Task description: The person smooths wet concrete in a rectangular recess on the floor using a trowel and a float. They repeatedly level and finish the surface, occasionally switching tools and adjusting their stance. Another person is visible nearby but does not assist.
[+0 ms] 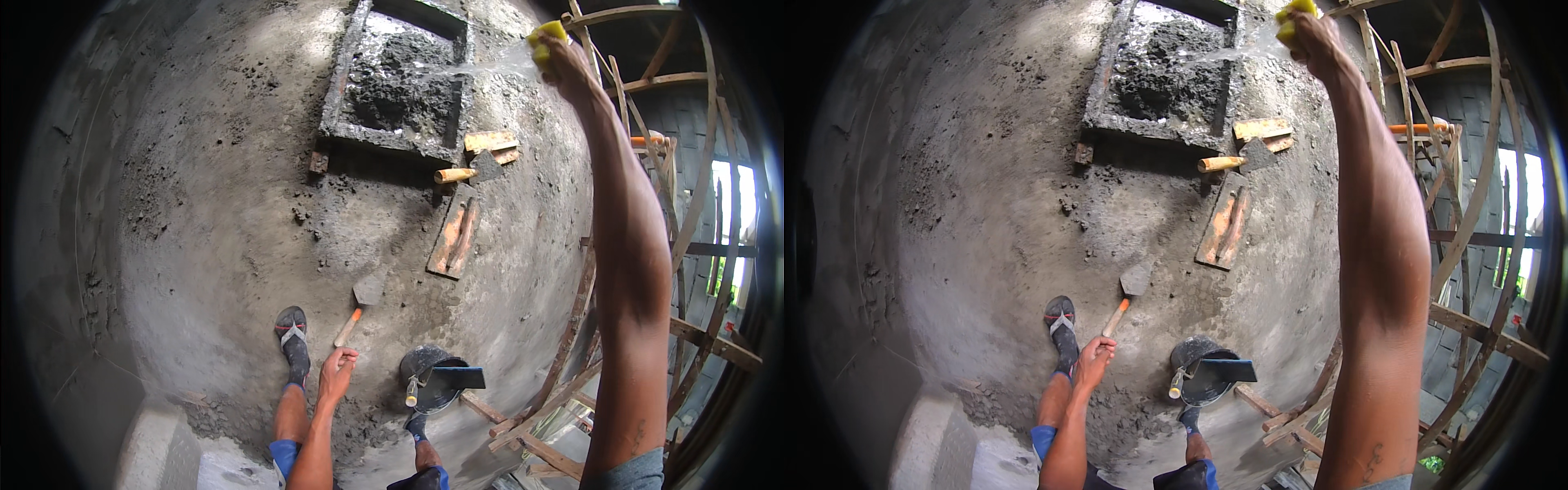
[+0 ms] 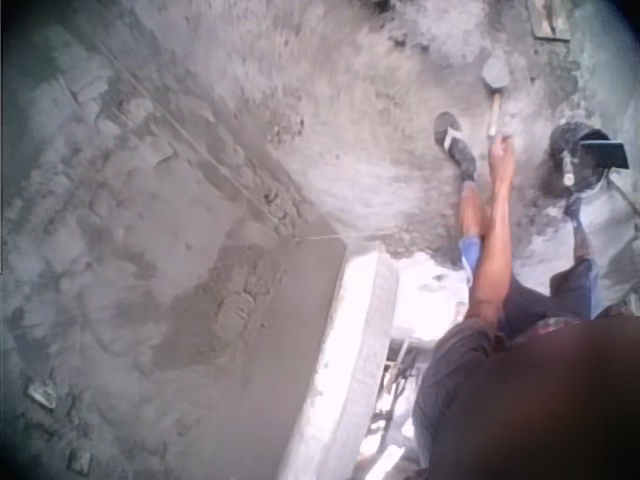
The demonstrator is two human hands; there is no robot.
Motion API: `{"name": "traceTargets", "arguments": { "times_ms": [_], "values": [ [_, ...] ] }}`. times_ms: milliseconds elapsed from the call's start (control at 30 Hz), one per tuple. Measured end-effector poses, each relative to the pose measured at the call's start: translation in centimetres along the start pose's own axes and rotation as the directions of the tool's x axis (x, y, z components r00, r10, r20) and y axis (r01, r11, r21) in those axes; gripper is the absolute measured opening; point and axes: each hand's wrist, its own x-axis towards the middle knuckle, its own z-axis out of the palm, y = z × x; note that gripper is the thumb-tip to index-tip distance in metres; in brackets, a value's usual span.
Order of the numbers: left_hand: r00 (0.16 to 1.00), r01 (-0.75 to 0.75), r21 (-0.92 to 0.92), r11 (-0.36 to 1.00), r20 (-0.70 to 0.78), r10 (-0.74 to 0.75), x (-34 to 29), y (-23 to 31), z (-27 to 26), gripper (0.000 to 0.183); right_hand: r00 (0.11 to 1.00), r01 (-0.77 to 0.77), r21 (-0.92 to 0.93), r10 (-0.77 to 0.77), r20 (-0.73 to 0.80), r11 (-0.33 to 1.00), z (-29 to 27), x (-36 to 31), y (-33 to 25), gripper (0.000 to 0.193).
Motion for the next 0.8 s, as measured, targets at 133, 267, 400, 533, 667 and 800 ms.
{"name": "traceTargets", "arguments": {
  "times_ms": [133, 267, 400, 533, 667, 800],
  "values": [
    [1.000, -0.006, -0.004, 1.000, -0.001, 0.006, 0.2, 0.1, 0.0, 0.023, 0.934, 0.242, -0.616, -0.351, -0.060, 0.750, -0.7, 4.0, -2.2, 0.034],
    [1.000, 0.011, 0.025, 1.000, -0.003, -0.011, 0.0, -0.6, 0.3, 0.023, 0.802, 0.419, -0.820, -0.583, 0.131, 0.391, -2.3, 1.7, -1.9, 0.029],
    [1.000, -0.005, 0.076, 0.997, 0.018, 0.004, -0.3, -2.0, 0.9, 0.022, 0.802, 0.424, -0.713, -0.597, 0.010, 0.559, -6.3, -10.1, 5.0, 0.040],
    [0.999, 0.003, 0.138, 0.990, 0.035, -0.008, -0.9, -3.5, 2.2, 0.022, 0.957, -0.228, -0.570, 0.291, 0.020, 0.789, -8.1, -33.4, 17.2, 0.075],
    [0.998, 0.041, 0.164, 0.986, 0.044, -0.049, -2.0, -4.9, 4.0, 0.023, 0.598, -0.524, -0.722, 0.799, 0.065, 0.452, -4.1, -57.5, 29.4, 0.098],
    [0.995, 0.058, 0.244, 0.968, 0.064, -0.076, -2.7, -6.5, 5.0, 0.022, 0.400, -0.588, -0.719, 0.906, 0.140, 0.371, 0.3, -71.2, 35.9, 0.094]
  ]
}}
